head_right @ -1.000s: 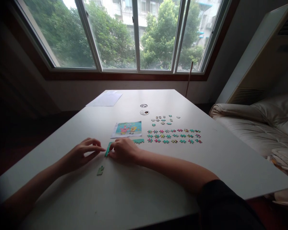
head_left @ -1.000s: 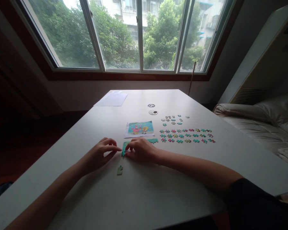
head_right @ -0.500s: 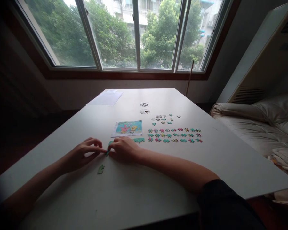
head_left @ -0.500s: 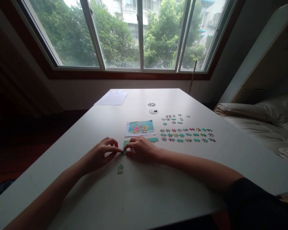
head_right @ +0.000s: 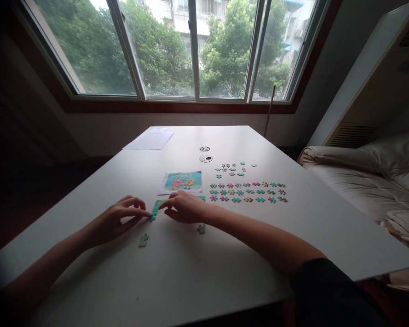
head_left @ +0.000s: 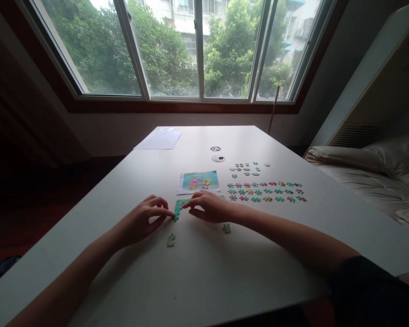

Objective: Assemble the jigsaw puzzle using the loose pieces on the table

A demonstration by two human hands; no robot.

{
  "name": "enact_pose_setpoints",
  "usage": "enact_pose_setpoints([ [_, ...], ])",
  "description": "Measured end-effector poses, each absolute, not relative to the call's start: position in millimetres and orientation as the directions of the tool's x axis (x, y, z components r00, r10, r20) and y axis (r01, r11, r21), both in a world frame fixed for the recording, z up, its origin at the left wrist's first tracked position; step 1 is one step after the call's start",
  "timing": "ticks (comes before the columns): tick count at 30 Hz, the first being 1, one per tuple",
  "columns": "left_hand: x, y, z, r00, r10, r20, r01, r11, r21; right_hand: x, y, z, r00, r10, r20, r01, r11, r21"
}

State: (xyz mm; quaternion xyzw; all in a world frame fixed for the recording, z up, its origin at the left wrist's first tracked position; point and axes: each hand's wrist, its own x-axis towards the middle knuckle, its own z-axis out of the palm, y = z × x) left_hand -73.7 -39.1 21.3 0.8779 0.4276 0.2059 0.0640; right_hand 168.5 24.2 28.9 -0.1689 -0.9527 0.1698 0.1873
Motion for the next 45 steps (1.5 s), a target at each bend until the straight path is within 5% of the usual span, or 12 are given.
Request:
enact_pose_setpoints([
  [14, -79.3, -34.9, 11.7, 0.526, 0.768, 0.366, 0.728, -0.629, 0.275, 253.7, 28.1, 24.5, -0.722, 0.627, 0.291, 0.591, 0.779, -0.212],
  [45, -75.2, -37.1, 13.9, 0.566, 0.758, 0.326, 0.718, -0.647, 0.259, 261.2, 25.4, 11.2, -0.7, 0.657, 0.279, 0.631, 0.753, -0.189],
])
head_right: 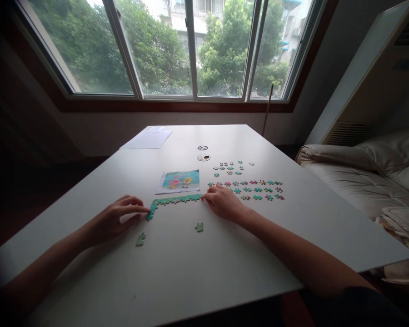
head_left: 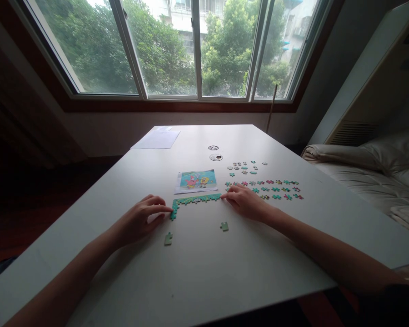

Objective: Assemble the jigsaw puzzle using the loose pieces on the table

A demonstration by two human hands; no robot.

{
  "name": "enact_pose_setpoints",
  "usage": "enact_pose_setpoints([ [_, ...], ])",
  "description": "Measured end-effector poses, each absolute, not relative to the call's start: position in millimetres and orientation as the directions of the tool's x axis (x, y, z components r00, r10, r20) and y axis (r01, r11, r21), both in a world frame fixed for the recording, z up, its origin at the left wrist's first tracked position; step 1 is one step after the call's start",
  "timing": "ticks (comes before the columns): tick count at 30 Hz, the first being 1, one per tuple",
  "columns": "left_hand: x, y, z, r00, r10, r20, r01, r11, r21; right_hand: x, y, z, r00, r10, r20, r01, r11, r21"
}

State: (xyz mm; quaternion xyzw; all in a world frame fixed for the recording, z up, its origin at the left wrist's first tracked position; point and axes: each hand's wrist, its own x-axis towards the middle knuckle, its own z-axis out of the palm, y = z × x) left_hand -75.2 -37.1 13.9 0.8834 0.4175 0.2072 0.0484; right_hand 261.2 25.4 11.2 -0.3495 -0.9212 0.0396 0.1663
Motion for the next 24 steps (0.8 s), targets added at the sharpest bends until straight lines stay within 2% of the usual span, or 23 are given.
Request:
enact_pose_setpoints([
  [24, -74.7, -37.1, 15.5, 0.581, 0.747, 0.322, 0.711, -0.659, 0.245, 259.6, 25.8, 9.9, -0.703, 0.656, 0.276, 0.626, 0.754, -0.198],
])
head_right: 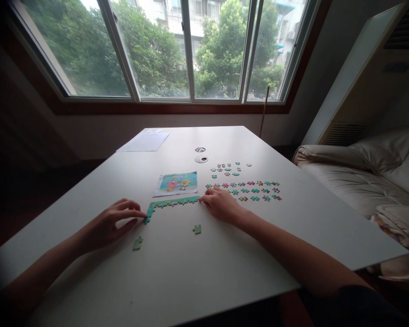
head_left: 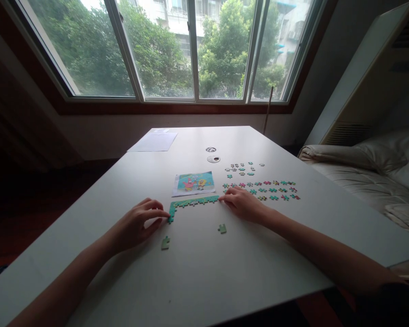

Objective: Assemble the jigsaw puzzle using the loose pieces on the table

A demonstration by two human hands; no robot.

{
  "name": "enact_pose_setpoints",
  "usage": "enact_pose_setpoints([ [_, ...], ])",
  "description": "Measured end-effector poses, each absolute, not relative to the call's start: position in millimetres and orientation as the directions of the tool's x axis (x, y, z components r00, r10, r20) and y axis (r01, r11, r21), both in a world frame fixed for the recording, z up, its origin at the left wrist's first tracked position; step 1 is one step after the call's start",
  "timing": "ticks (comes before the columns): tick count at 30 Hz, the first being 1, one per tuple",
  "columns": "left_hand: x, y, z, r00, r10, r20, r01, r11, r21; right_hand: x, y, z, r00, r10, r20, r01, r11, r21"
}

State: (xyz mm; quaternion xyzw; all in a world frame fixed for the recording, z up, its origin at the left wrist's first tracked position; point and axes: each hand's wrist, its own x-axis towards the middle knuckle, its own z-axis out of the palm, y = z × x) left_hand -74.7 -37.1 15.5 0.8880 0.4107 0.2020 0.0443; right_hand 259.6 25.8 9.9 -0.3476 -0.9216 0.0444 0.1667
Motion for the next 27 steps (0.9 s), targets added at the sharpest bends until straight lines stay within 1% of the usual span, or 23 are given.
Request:
enact_pose_setpoints([
  [10, -74.2, -38.5, 17.9, 0.586, 0.752, 0.301, 0.718, -0.655, 0.238, 259.7, 24.9, 11.3, -0.706, 0.651, 0.279, 0.623, 0.758, -0.191],
  [12, -73.9, -38.9, 18.1, 0.581, 0.756, 0.302, 0.721, -0.65, 0.24, 260.0, 26.7, 11.5, -0.701, 0.652, 0.291, 0.618, 0.758, -0.21],
  [16, -73.8, -39.0, 16.8, 0.573, 0.754, 0.321, 0.721, -0.65, 0.239, 264.9, 39.0, 14.3, -0.657, 0.663, 0.36, 0.603, 0.748, -0.278],
  [18, -73.5, -38.6, 15.9, 0.572, 0.749, 0.333, 0.717, -0.654, 0.24, 269.8, 50.7, 17.2, -0.621, 0.69, 0.372, 0.627, 0.722, -0.293],
  [22, -72.1, -37.8, 16.2, 0.569, 0.741, 0.357, 0.71, -0.661, 0.241, 280.7, 79.7, 22.0, -0.497, 0.807, 0.317, 0.762, 0.582, -0.286],
  [27, -71.0, -37.4, 17.7, 0.558, 0.74, 0.376, 0.719, -0.657, 0.226, 287.6, 108.3, 19.6, -0.406, 0.871, 0.277, 0.836, 0.476, -0.271],
])
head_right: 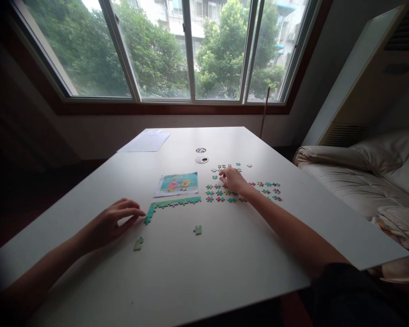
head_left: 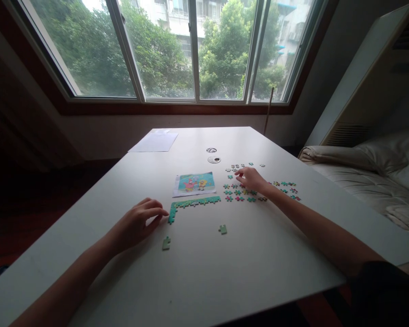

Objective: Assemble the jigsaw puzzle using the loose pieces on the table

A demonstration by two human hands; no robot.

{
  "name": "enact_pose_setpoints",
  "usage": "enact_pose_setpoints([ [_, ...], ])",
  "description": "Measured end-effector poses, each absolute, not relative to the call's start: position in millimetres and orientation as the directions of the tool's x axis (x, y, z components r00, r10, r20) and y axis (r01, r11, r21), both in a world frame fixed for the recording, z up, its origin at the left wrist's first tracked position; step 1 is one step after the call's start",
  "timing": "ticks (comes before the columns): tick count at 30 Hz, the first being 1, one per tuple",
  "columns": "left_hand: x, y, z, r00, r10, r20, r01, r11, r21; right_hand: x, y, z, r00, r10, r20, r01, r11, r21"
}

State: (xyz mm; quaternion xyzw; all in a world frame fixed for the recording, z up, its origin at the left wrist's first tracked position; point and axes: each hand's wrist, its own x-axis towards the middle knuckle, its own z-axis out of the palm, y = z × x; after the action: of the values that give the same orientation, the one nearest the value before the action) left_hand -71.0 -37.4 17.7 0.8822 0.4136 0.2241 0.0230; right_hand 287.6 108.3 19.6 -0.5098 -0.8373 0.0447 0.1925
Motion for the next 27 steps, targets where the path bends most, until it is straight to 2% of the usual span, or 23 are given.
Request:
enact_pose_setpoints([
  [15, -75.4, -36.0, 13.4, 0.549, 0.752, 0.366, 0.734, -0.643, 0.218, 268.0, 133.9, 8.3, -0.335, 0.917, 0.218, 0.88, 0.387, -0.275],
  [27, -65.1, -41.2, 19.2, 0.552, 0.726, 0.411, 0.696, -0.672, 0.252, 250.6, 105.7, 23.7, -0.46, 0.836, 0.3, 0.766, 0.544, -0.342],
])
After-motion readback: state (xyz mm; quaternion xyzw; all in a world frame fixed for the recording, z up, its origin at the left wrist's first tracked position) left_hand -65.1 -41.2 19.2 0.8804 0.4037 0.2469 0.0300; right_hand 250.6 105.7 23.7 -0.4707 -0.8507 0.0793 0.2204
